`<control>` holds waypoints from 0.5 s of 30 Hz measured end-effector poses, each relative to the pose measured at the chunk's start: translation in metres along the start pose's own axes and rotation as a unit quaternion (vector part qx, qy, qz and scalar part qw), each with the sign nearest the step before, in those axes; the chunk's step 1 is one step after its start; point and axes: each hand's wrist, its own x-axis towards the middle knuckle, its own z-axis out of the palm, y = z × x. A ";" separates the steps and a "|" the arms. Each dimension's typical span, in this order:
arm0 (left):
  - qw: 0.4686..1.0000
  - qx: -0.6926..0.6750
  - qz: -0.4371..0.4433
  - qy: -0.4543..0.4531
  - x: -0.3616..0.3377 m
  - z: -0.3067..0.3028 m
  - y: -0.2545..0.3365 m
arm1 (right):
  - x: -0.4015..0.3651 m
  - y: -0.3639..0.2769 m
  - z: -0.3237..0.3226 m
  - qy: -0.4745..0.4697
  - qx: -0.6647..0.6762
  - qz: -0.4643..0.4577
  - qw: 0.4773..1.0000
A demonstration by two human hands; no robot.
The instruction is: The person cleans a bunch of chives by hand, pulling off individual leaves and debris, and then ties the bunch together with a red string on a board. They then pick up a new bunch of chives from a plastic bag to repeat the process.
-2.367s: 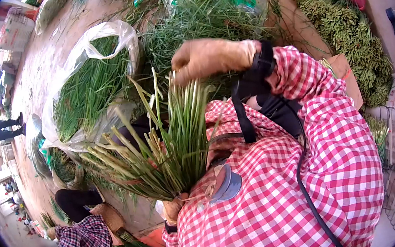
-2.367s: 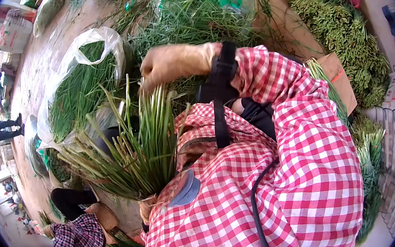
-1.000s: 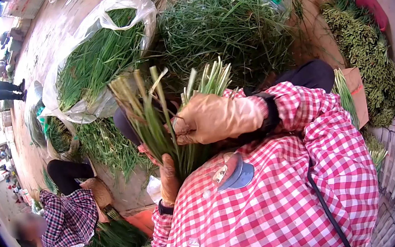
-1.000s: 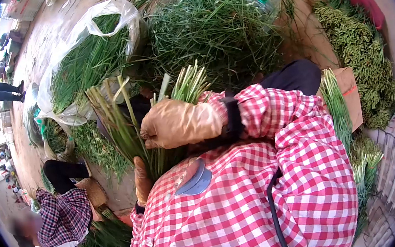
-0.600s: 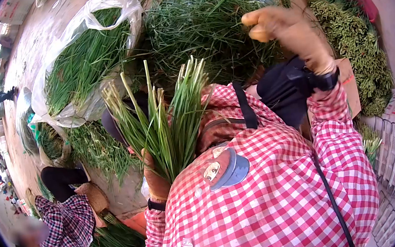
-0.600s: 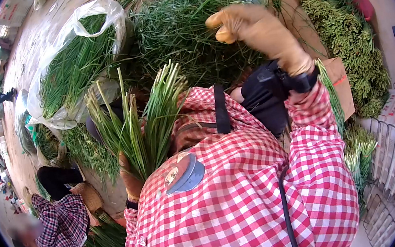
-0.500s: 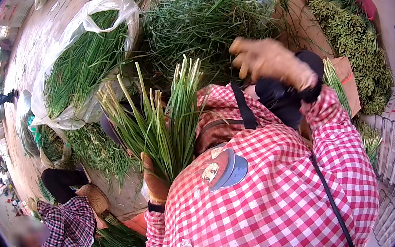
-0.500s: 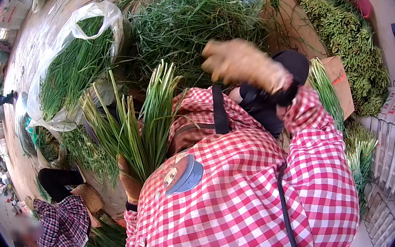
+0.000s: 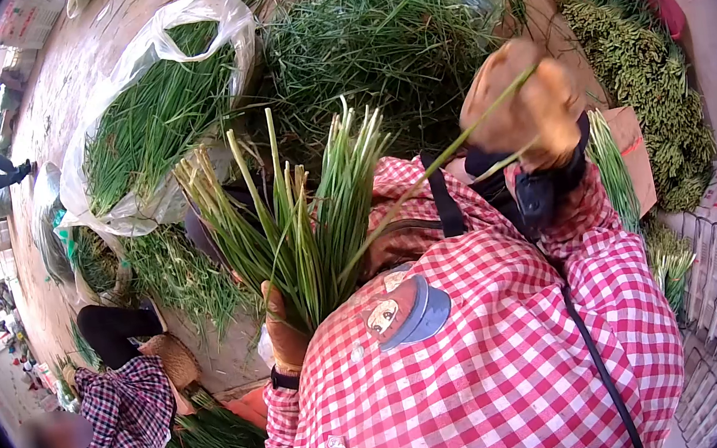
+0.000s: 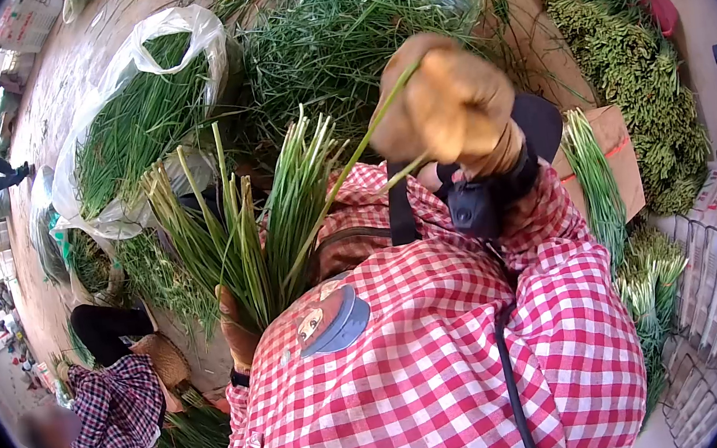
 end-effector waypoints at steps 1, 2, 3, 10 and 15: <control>1.000 -0.004 -0.001 -0.003 0.002 -0.002 -0.001 | 0.008 -0.012 -0.003 -0.006 0.044 0.121 0.992; 1.000 -0.008 -0.002 -0.004 0.002 -0.003 -0.002 | 0.016 -0.024 -0.005 -0.003 0.081 0.234 0.969; 1.000 -0.014 -0.003 -0.006 0.001 -0.005 -0.004 | 0.020 -0.024 0.015 0.096 -0.096 0.366 0.921; 1.000 -0.017 -0.016 0.003 -0.003 0.002 0.000 | 0.026 0.051 0.049 -0.129 0.042 0.505 0.852; 0.999 -0.035 -0.020 0.013 -0.001 -0.009 -0.004 | 0.047 0.033 0.062 -0.093 -0.234 0.046 0.967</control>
